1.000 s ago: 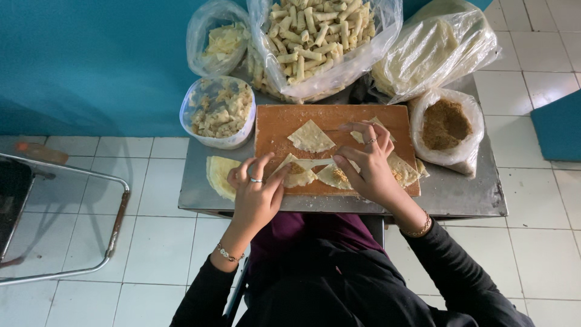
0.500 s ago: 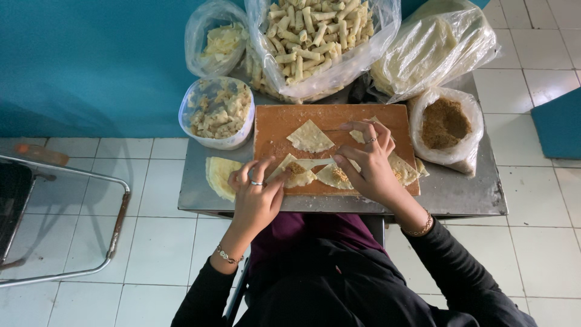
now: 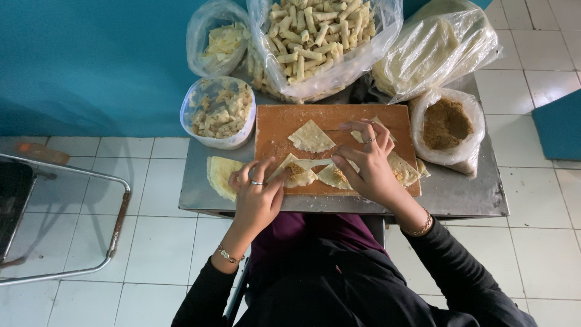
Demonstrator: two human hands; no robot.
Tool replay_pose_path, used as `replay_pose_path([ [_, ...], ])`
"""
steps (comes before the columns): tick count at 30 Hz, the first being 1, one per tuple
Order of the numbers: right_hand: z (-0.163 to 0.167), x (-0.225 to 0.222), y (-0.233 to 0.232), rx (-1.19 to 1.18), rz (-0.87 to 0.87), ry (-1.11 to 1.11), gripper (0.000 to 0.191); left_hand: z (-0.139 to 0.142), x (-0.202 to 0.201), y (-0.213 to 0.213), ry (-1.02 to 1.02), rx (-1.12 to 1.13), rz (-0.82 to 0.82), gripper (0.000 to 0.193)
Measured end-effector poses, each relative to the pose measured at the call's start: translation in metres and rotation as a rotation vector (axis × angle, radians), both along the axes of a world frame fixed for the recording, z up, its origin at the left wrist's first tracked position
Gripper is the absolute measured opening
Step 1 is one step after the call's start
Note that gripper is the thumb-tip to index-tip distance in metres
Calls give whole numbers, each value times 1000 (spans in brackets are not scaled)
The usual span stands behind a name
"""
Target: The person sits at a metal table and folds triangular pastry wrappers by hand, pressing the seams of each filled triangle. They take filling from a plastic container, place it on a wrapper, fold it into a triangle, and set the finished pastry on a wooden board, repeating with more wrappers.
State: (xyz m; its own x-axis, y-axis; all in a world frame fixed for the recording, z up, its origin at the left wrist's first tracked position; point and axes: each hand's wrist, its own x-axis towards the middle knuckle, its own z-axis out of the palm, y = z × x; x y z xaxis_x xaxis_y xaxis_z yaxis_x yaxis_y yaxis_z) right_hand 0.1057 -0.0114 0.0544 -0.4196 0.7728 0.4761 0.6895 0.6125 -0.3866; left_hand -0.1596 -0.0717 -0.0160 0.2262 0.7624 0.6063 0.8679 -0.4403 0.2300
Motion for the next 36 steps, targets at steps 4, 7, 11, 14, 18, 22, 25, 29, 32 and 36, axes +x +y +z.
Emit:
replay_pose_path([
  [4, 0, 1, 0, 6, -1, -6, 11, 0, -1, 0, 1, -13, -17, 34],
  [7, -1, 2, 1, 8, -7, -1, 12, 1, -1, -1, -11, -19, -18, 30],
  [11, -2, 9, 5, -4, -32, 1, 13, 6, -2, -1, -41, 14, -19, 30],
  [14, 0, 19, 11, 3, -82, 13, 15, 13, 0, 5, -51, 26, -22, 30],
  [18, 0, 26, 19, 51, -198, 27, 15, 25, 13, 18, 1, 1, 5, 38],
  [22, -1, 23, 26, 83, -229, -2, 15, 34, 31, 39, 44, -21, 23, 46],
  [25, -1, 20, 27, 72, -209, 18, 13, 37, 39, 47, 22, -103, 18, 50],
  [29, -1, 17, 26, 86, -216, -10, 12, 37, 45, 56, 75, -186, 67, 59],
  [32, 0, 16, 26, 80, -220, -19, 12, 35, 46, 61, 93, -262, 78, 64],
  [36, -1, 15, 25, 77, -228, -19, 12, 28, 48, 62, 92, -223, 73, 60],
])
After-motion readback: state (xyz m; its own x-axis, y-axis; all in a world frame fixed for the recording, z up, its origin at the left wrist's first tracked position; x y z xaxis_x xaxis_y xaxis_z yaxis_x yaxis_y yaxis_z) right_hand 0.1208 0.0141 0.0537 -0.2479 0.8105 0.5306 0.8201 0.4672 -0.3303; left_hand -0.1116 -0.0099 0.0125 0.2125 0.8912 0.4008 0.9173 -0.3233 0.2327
